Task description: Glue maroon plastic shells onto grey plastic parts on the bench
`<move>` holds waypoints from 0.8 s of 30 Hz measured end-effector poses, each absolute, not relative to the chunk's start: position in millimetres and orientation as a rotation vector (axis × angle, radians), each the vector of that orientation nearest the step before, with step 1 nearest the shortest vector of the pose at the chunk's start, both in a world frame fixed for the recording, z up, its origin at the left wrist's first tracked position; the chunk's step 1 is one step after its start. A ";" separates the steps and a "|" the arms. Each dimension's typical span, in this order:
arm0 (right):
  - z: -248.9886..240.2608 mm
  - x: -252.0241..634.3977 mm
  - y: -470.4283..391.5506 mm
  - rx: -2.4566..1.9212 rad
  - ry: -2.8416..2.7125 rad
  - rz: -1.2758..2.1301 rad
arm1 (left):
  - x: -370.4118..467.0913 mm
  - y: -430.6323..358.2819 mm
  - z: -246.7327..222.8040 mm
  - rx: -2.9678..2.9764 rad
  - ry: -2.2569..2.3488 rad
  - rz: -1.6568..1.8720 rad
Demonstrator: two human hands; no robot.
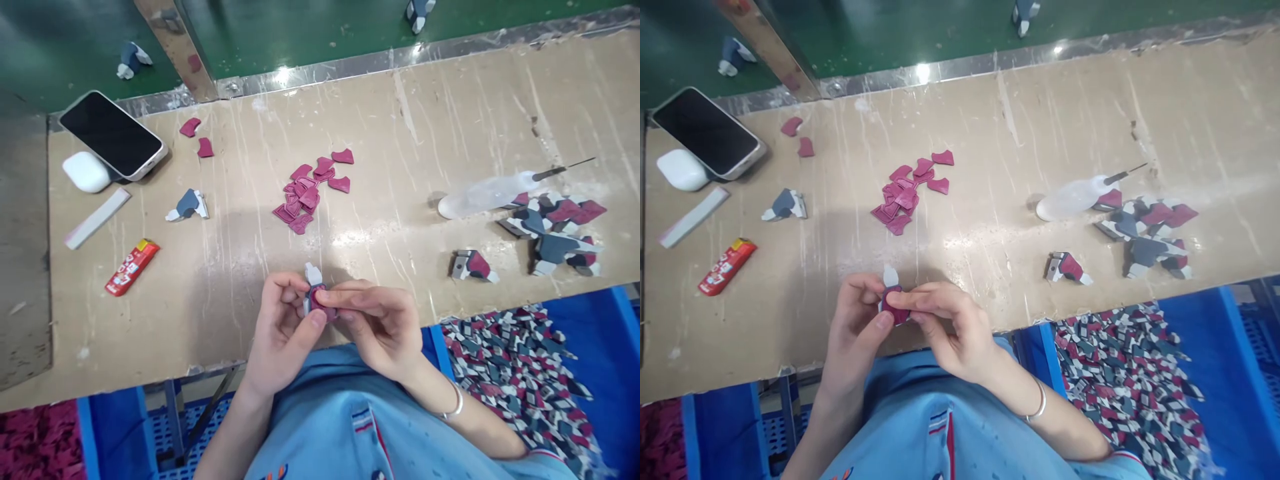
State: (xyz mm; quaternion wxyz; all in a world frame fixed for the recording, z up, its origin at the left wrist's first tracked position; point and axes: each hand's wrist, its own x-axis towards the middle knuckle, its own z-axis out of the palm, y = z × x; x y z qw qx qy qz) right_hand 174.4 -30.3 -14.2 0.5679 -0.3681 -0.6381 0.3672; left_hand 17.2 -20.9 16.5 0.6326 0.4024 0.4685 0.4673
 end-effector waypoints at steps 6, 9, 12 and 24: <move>-6.5 180.3 -25.6 -0.858 -1.587 0.840 | 8.4 -21.2 19.0 0.882 1.017 0.934; -4.9 180.4 -25.9 -0.857 -1.616 0.824 | 6.1 -20.2 18.6 0.846 0.969 0.883; -5.7 178.3 -27.5 -0.850 -1.557 0.842 | 8.2 -16.5 18.9 0.818 0.969 0.895; -2.9 180.9 -25.3 -0.870 -1.526 0.766 | 13.1 -10.5 18.4 0.800 1.036 0.870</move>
